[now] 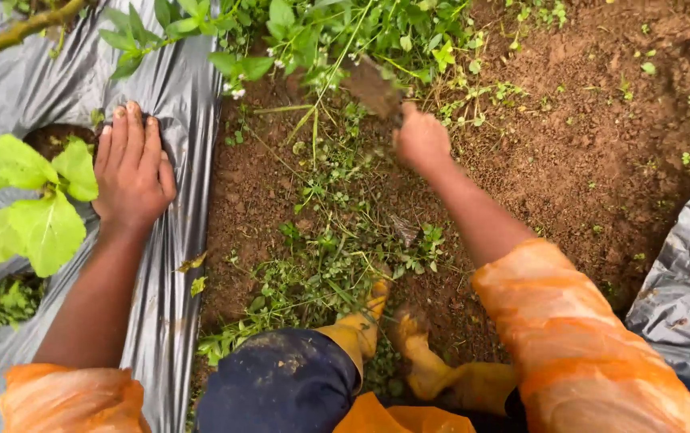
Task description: The person kneels on the ground and uses a small hand hoe to remove weeds from the soil between rows of plants covered with black plastic mulch. They repeatedly scrape the soil surface to uproot the weeds and occasionally pull them by hand.
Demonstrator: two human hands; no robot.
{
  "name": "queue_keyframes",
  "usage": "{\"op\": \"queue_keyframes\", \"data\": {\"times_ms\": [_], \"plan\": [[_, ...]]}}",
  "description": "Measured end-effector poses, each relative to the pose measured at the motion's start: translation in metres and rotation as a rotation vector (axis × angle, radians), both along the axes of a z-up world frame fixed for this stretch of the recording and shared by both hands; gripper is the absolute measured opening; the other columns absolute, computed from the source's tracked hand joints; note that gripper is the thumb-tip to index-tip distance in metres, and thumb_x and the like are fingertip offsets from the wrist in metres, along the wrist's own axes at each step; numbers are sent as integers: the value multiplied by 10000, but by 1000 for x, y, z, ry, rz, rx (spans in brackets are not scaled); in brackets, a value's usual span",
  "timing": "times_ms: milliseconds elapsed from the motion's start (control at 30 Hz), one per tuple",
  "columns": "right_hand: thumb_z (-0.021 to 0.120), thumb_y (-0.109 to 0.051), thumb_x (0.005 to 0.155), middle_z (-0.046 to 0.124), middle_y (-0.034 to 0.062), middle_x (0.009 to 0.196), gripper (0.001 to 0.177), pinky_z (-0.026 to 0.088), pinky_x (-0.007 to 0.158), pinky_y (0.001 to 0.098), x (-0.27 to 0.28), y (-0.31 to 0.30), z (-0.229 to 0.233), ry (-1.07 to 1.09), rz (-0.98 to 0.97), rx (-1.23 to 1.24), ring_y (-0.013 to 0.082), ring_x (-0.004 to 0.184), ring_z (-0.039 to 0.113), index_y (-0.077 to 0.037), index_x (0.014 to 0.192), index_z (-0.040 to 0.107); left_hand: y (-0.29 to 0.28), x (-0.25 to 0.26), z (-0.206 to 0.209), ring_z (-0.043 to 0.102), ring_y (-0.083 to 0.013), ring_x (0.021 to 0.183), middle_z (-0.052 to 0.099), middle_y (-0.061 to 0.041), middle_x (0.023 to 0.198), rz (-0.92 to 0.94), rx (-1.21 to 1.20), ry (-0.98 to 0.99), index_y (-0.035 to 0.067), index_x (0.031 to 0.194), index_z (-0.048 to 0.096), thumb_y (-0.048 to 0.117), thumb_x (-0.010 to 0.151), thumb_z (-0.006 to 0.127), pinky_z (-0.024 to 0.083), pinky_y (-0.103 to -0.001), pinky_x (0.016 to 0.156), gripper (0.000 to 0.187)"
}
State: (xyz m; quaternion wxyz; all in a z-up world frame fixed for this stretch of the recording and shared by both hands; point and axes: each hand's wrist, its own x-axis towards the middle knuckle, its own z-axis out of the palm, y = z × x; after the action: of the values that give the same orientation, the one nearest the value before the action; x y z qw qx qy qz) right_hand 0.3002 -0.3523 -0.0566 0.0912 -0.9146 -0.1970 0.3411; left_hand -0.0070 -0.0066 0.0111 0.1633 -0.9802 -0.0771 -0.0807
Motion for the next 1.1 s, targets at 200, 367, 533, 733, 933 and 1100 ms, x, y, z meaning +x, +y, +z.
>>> {"op": "queue_keyframes", "data": {"times_ms": [200, 367, 533, 733, 933, 1100], "plan": [[430, 70, 1059, 642, 57, 732, 214, 487, 319, 253, -2, -24, -65, -183, 287, 7, 139, 462, 553, -26, 1140, 603, -3, 9, 7, 521, -422, 1459, 554, -290, 1547, -166, -71, -187, -105, 1437, 724, 52, 1014, 595, 398, -485, 1238, 470], [451, -134, 1127, 612, 19, 779, 120, 436, 341, 231, -34, -60, -21, 49, 440, -158, 131, 492, 517, -91, 1135, 563, -5, 6, 6, 438, -425, 1508, 495, -301, 1593, -106, -114, -93, -119, 1489, 678, 60, 998, 603, 337, -485, 1271, 528], [425, -204, 1146, 636, 22, 825, 151, 489, 355, 247, 3, -71, -12, -52, 575, -315, 142, 534, 577, -145, 1181, 559, -2, 4, 3, 358, -402, 1560, 431, -289, 1651, -31, -141, 14, -109, 1556, 635, 116, 1053, 573, 251, -464, 1305, 554], [489, -132, 1073, 674, 25, 807, 228, 474, 380, 206, -8, -13, -24, 36, 10, 14, 119, 535, 583, -96, 1260, 614, -5, 6, 7, 443, -386, 1534, 510, -267, 1616, -74, -7, -37, -72, 1510, 705, 139, 1016, 589, 334, -445, 1297, 549], [453, -50, 1087, 622, 43, 732, 157, 483, 323, 201, -60, -23, -31, 258, 122, -4, 108, 477, 569, -34, 1165, 588, -4, 5, 8, 486, -420, 1485, 541, -292, 1567, -128, -60, -113, -100, 1442, 723, 70, 961, 625, 389, -477, 1255, 520], [406, -188, 1148, 539, -39, 674, 151, 363, 307, 205, -49, -65, -36, 123, 500, -278, 95, 427, 447, -152, 1197, 544, -4, 7, 9, 470, -394, 1523, 533, -274, 1601, -102, -22, -59, -66, 1485, 736, 126, 996, 630, 357, -452, 1291, 536]]}}
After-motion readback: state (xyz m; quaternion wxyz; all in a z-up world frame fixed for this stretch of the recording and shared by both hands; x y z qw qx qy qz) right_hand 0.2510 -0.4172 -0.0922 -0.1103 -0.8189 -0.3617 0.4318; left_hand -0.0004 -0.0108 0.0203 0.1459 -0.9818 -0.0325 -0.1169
